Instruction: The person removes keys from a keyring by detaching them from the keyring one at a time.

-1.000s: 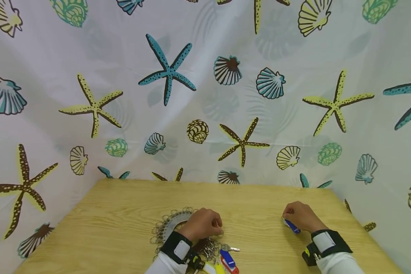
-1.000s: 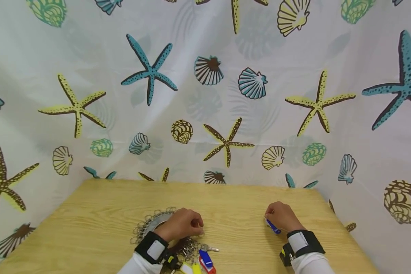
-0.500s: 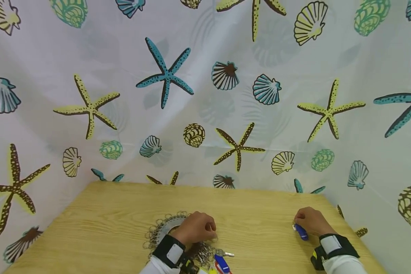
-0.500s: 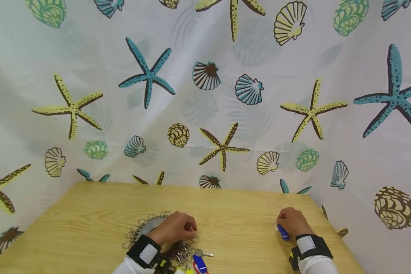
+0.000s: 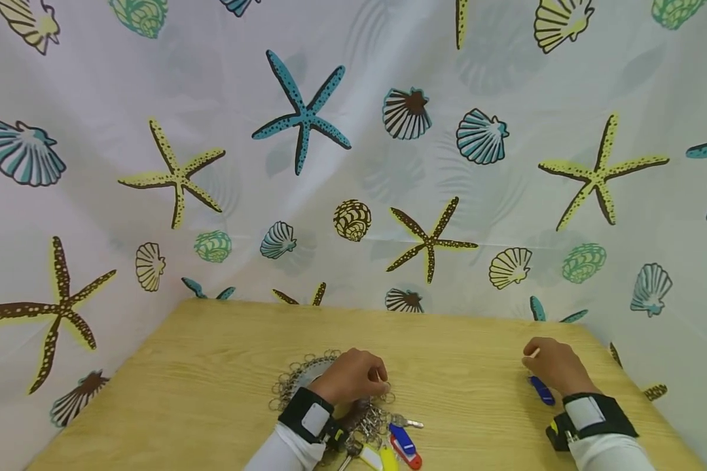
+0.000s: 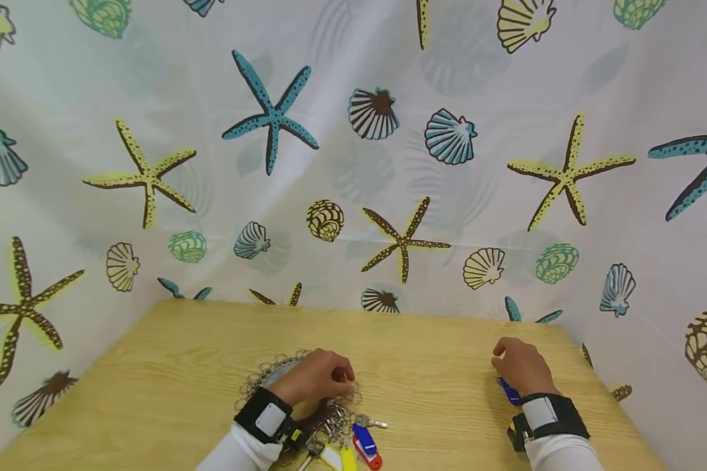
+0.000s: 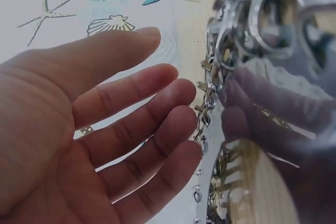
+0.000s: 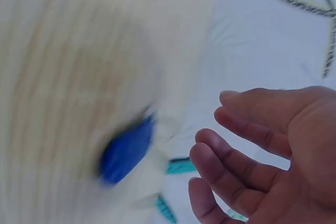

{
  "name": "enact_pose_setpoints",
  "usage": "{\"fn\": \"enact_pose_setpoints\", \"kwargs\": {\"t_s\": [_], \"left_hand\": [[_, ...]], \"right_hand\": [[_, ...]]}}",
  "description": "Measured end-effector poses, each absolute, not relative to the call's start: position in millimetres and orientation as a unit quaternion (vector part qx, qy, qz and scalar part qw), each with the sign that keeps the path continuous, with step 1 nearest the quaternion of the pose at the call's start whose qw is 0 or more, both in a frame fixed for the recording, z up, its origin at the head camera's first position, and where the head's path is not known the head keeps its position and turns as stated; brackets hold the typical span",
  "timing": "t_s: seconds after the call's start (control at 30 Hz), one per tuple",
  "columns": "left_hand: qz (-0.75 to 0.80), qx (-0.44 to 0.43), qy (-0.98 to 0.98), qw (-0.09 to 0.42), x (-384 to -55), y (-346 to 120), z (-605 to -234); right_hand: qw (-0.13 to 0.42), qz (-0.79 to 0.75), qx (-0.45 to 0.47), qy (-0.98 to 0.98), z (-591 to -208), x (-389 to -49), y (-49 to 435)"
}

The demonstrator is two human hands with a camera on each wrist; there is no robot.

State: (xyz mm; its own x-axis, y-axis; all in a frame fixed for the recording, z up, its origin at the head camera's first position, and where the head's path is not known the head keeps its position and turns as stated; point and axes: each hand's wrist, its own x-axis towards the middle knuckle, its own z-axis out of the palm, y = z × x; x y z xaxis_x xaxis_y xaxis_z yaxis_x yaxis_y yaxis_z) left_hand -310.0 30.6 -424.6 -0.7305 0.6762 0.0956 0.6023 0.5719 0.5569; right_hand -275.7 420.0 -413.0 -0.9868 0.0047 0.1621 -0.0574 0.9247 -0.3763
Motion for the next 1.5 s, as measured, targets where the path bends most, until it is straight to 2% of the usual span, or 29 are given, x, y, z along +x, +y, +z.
{"fn": "enact_pose_setpoints", "kwargs": {"t_s": [0.23, 0.4, 0.53, 0.63, 0.77, 0.87, 1.27, 1.5], "left_hand": [[0.271, 0.366, 0.889, 0.049, -309, 29, -416], [0.263, 0.374, 0.889, 0.038, -310, 26, -410], [0.259, 0.379, 0.888, 0.034, -311, 24, -411], [0.258, 0.386, 0.885, 0.043, -310, 24, -412], [0.246, 0.391, 0.885, 0.051, -308, 25, -412], [0.237, 0.39, 0.889, 0.046, -306, 24, -412], [0.238, 0.388, 0.888, 0.058, -299, 16, -417], [0.253, 0.394, 0.88, 0.071, -297, 12, -423]], "right_hand": [[0.118, 0.235, 0.083, -0.961, -392, -272, 342], [0.054, 0.264, 0.203, -0.941, -377, -254, 271], [0.014, 0.285, 0.267, -0.921, -373, -245, 240], [0.001, 0.286, 0.26, -0.922, -377, -245, 231], [-0.054, 0.267, 0.243, -0.931, -394, -250, 228], [-0.073, 0.25, 0.237, -0.936, -406, -252, 226], [-0.029, 0.273, 0.259, -0.926, -423, -256, 217], [-0.031, 0.349, 0.247, -0.903, -427, -262, 214]]}}
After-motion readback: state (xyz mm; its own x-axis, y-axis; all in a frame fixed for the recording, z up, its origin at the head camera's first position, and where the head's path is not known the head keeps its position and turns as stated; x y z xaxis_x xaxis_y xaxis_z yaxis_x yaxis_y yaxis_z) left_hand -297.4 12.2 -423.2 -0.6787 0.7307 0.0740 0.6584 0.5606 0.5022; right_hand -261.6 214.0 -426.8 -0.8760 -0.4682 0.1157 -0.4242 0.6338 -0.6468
